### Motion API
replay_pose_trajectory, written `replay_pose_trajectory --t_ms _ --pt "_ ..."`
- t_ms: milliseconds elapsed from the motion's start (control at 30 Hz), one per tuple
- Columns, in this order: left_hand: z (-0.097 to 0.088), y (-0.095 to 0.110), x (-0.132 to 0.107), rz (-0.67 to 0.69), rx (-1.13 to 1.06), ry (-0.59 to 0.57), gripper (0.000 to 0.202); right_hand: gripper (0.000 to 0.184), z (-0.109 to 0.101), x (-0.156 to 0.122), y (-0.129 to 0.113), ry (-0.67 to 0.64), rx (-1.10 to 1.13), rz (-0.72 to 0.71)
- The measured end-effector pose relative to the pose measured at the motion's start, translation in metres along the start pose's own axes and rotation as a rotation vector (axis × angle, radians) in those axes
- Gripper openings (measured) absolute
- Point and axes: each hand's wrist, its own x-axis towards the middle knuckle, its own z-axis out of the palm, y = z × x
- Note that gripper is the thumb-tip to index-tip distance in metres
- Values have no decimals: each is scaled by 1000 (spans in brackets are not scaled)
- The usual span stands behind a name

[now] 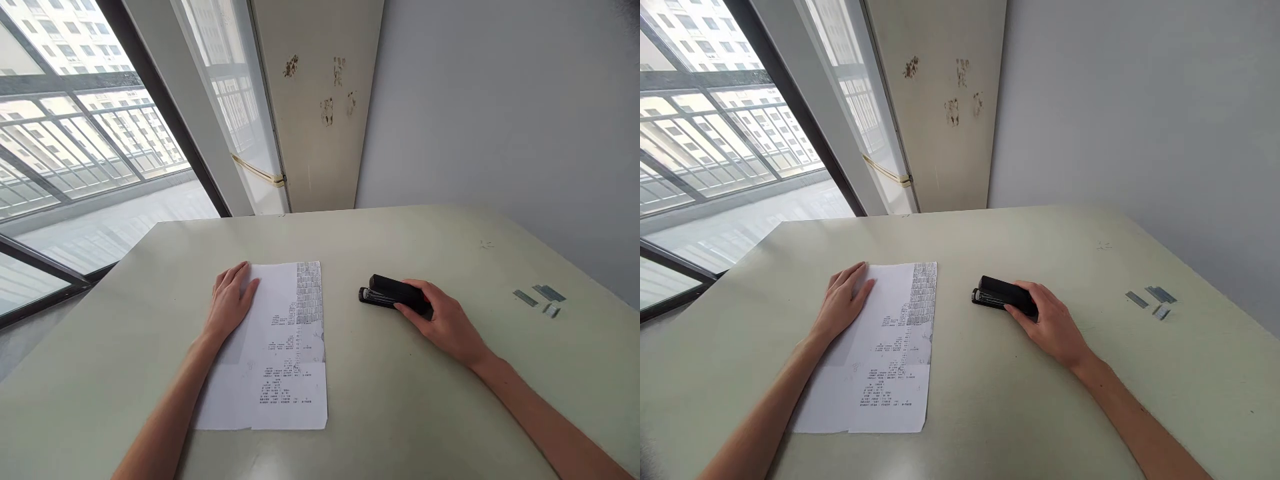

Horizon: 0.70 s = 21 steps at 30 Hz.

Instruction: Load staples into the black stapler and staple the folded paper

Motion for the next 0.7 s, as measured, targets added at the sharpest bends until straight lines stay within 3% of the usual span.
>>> replay_pose_trajectory --t_ms 700 --pt "0 -2 1 -8 3 9 68 42 0 1 0 6 -1 5"
